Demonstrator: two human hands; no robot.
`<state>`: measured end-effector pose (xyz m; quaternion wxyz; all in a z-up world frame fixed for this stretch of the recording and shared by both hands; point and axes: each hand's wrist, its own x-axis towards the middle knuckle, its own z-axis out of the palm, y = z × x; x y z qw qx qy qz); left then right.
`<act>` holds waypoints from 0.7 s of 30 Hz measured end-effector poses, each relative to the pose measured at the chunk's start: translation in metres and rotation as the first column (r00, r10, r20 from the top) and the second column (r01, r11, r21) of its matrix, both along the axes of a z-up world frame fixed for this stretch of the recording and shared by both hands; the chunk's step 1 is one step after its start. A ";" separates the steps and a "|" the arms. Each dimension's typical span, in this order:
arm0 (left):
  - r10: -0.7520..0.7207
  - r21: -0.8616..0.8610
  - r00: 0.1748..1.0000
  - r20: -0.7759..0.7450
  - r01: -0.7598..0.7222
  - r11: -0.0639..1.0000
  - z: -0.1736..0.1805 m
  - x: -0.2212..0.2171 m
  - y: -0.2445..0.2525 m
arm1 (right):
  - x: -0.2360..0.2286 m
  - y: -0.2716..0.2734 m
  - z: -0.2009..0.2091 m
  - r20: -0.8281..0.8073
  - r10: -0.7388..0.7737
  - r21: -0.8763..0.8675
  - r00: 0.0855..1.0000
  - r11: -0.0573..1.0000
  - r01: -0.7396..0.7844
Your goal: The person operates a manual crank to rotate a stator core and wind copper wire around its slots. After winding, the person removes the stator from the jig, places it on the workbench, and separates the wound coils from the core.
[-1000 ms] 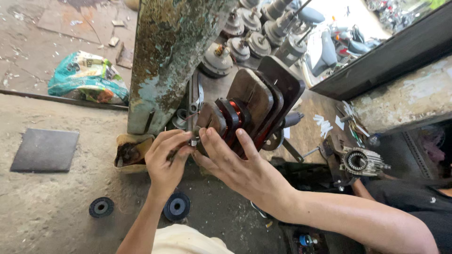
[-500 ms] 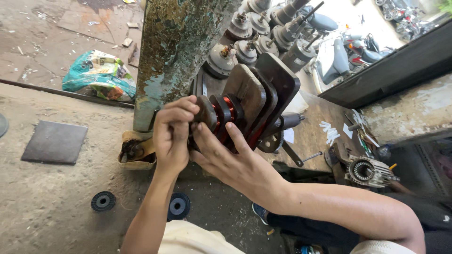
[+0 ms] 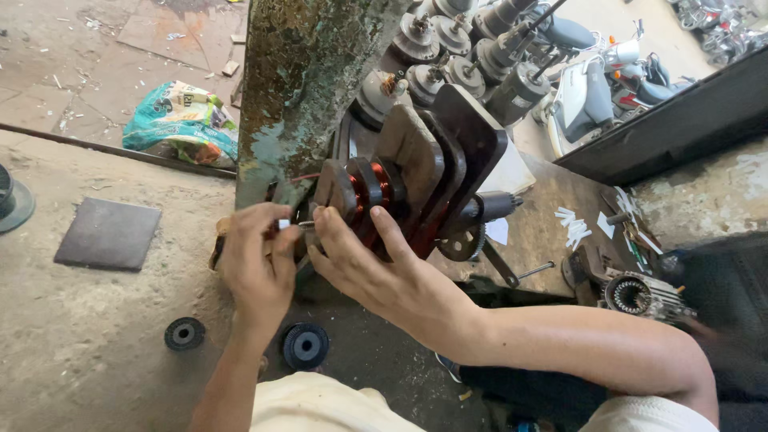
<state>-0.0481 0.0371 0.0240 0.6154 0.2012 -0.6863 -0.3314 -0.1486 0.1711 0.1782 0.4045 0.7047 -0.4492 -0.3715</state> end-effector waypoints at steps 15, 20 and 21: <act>-0.272 0.326 0.848 0.455 0.126 0.937 -0.191 -0.027 -0.008 | 0.003 0.004 -0.003 0.081 -0.016 -0.041 0.997 0.999 0.020; -0.622 0.546 0.769 -0.148 0.588 0.597 -0.227 -0.107 -0.010 | 0.006 0.007 -0.008 0.094 -0.033 -0.097 0.995 0.994 0.042; -0.644 0.569 0.713 -0.277 0.662 0.488 -0.231 -0.117 -0.006 | 0.007 0.007 -0.008 0.094 -0.036 -0.097 0.995 0.994 0.045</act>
